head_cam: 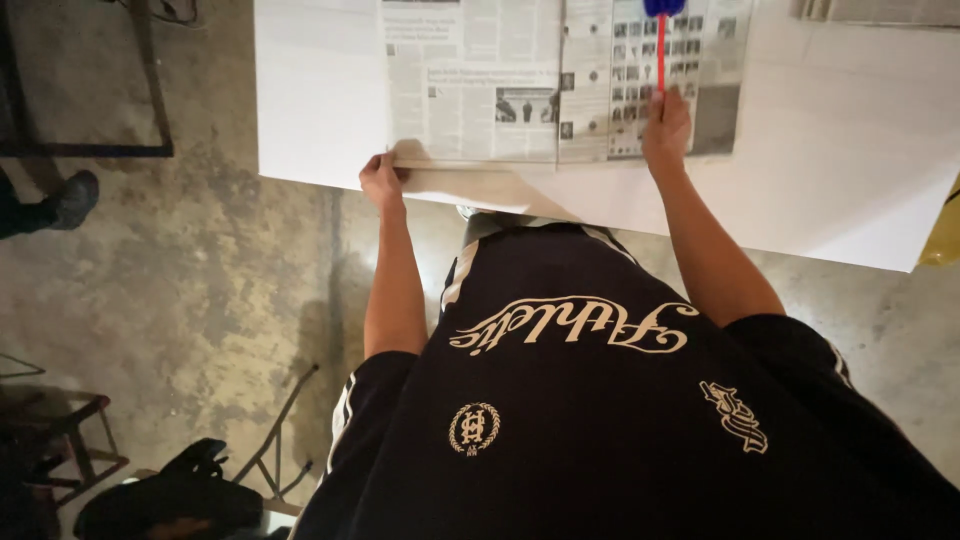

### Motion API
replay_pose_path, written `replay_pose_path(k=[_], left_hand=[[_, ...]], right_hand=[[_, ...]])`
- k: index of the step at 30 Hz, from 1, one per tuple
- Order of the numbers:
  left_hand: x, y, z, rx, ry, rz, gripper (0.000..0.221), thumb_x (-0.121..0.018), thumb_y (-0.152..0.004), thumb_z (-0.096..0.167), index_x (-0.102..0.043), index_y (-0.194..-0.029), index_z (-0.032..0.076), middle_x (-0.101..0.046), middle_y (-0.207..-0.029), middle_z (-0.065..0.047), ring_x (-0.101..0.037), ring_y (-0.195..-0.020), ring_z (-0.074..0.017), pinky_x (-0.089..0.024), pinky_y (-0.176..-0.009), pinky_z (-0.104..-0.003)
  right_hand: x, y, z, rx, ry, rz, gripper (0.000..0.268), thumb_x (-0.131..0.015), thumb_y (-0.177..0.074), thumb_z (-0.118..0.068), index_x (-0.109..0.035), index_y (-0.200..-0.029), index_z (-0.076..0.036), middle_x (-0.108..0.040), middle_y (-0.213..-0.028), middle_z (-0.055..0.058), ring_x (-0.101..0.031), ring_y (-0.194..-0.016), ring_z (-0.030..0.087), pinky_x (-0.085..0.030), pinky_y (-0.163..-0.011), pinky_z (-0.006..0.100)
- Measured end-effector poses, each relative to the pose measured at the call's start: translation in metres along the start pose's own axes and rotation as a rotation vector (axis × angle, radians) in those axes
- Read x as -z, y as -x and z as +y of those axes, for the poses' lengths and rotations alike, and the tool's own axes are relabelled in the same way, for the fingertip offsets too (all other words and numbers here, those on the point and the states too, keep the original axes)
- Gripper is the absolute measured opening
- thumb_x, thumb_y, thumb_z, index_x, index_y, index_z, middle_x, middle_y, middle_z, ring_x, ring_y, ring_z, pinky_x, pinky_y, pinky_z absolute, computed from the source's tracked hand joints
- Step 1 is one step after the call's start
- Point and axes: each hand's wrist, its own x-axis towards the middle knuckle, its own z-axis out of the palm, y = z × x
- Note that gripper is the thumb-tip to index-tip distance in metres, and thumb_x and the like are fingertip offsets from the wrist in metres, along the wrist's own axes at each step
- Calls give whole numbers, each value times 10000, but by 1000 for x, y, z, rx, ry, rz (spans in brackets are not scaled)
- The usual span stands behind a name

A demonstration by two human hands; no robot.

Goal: Dusting and flipping through newspapers on a table.

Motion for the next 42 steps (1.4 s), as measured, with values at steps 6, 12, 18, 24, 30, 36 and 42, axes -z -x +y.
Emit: replay_pose_path(k=[6,12,18,24,30,36,42], left_hand=[[21,13,27,68,55,-234,236,-675,-940,133,-708,-955,-100,-721,-770,-131,-726,-574,-221,-625,-542,-331],[25,15,37,47,-2,-322,218,-679,-925,100,-726,-1007,-96,-751,-811,-139,-762,-629,-230,-595,-533,-309],[25,20,36,22,-7,-322,227,-700,-924,101,-734,-1015,-104,-755,-814,-142,-759,-628,-211,-598,-539,-295],[26,27,32,-45,-62,-318,222,-695,-950,133,-730,-1018,-76,-745,-800,-107,-735,-626,-169,-541,-509,-280],[25,12,5,-112,-23,-339,191,-688,-969,128,-710,-1002,-59,-717,-797,-95,-697,-623,-141,-508,-486,-284],[23,13,1,-137,-7,-329,173,-670,-995,128,-708,-965,-38,-726,-779,-86,-694,-607,-148,-494,-477,-273],[22,10,-7,-117,16,-332,174,-663,-989,130,-714,-988,-37,-721,-792,-82,-745,-636,-159,-484,-467,-271]], right_hand=[[5,47,-51,71,746,-579,252,-517,-999,-121,-660,-1205,-97,-667,-773,199,-618,-607,349,-498,-525,494],[16,65,-11,62,781,-447,264,-535,-1151,-313,-655,-1202,-84,-680,-753,198,-647,-643,349,-521,-568,491],[4,47,-72,-26,969,-666,443,-400,-1178,-379,-663,-1138,-25,-672,-650,198,-631,-527,315,-508,-471,464],[-58,9,-35,-343,707,-416,618,-361,-1148,-508,-703,-999,-16,-658,-757,193,-664,-639,320,-516,-517,466],[-133,-22,-68,-372,302,-362,765,-389,-1146,-599,-673,-848,45,-649,-722,156,-605,-622,264,-501,-578,446],[-156,-42,-116,-428,252,-561,672,-407,-1102,-584,-578,-774,-23,-562,-592,52,-506,-436,166,-413,-414,358],[-133,-52,-92,-588,-43,-294,513,-463,-1078,-487,-654,-882,-54,-636,-711,70,-553,-488,174,-458,-419,408]])
